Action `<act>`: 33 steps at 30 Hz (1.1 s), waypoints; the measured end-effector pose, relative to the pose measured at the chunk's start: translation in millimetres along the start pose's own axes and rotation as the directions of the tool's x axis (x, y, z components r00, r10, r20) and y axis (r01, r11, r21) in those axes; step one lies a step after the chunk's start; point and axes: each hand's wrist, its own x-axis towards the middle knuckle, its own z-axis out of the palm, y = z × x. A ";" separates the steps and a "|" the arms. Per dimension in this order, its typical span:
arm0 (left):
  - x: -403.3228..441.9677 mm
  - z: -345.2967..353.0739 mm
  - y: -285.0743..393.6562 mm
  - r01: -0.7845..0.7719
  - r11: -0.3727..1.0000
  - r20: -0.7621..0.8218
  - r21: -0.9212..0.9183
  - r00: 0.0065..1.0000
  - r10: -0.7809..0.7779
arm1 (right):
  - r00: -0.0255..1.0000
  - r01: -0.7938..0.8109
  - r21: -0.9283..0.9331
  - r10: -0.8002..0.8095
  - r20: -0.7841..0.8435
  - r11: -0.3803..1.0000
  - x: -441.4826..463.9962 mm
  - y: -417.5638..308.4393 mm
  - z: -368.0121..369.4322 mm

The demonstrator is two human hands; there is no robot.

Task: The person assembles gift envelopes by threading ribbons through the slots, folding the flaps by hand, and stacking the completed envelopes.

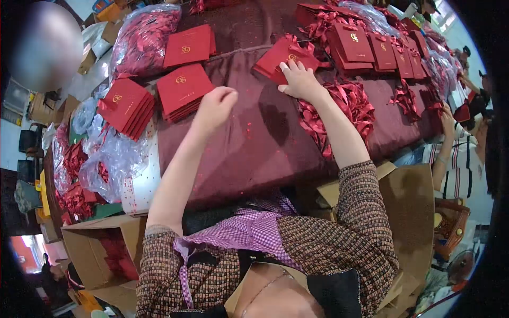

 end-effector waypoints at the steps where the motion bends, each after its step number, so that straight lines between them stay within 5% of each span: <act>1: 2.3 7.3 3.5 0.002 1.000 -0.003 -0.003 1.000 -0.002 | 1.000 0.006 -0.029 -0.006 -0.007 1.000 -0.4 -1.8 1.0; 5: 16.4 12.9 7.9 0.003 1.000 -0.010 0.030 1.000 -0.003 | 0.981 0.038 -0.230 -0.080 -0.179 0.972 -2.8 -5.4 18.6; 7: 18.7 -3.0 0.8 -0.163 0.978 -0.230 0.131 0.954 0.190 | 0.936 0.012 -0.326 -0.125 -0.329 0.945 -1.8 -6.8 28.4; 10: 28.4 -53.8 -24.2 -0.147 0.890 -0.415 0.432 0.843 0.342 | 0.925 0.089 -0.314 -0.195 -0.325 0.945 -0.3 3.7 35.6; 11: 31.1 -72.8 -37.3 -0.119 0.825 -0.421 0.552 0.815 0.399 | 0.911 0.108 -0.329 -0.226 -0.346 0.938 -2.1 6.1 35.2; 15: 40.4 -117.4 -61.9 0.189 0.638 -0.412 0.747 0.884 0.221 | 0.987 0.101 -0.144 -0.118 -0.113 0.984 -8.8 5.6 9.3; 19: 28.0 -109.9 -59.2 0.336 0.682 -0.501 0.649 0.864 0.051 | 0.997 0.054 -0.041 -0.056 -0.053 0.998 -11.7 -5.9 -29.0; 21: 12.9 -105.0 -59.7 0.269 0.768 -0.531 0.582 0.840 0.108 | 0.934 0.235 0.093 -0.198 -0.299 0.967 -6.5 -8.8 -29.9; 23: 5.0 -100.6 -76.0 0.289 0.761 -0.599 0.581 0.785 0.159 | 0.942 0.316 0.488 -0.206 -0.266 0.813 2.0 -34.6 -38.5; 25: -4.2 -101.7 -80.0 0.335 0.872 -0.622 0.358 0.782 -0.046 | 0.966 0.243 0.742 -0.226 -0.126 0.625 9.7 -68.5 -40.6; 26: -5.6 -99.9 -80.0 0.330 0.917 -0.625 0.224 0.771 -0.124 | 0.973 0.185 0.800 -0.223 -0.066 0.571 17.2 -87.0 -37.4; 29: -8.4 -94.9 -71.8 0.380 0.904 -0.629 0.195 0.756 -0.182 | 0.981 0.075 0.929 -0.195 -0.003 0.363 74.5 -132.4 25.3; 31: -6.5 -99.5 -83.6 0.418 0.869 -0.580 0.266 0.789 -0.202 | 0.998 0.049 0.969 0.013 -0.054 0.242 78.3 -167.0 17.1; 33: -9.3 -101.9 -83.8 0.407 0.884 -0.567 0.229 0.794 -0.218 | 0.997 0.074 0.961 0.016 -0.082 0.265 85.3 -185.2 21.3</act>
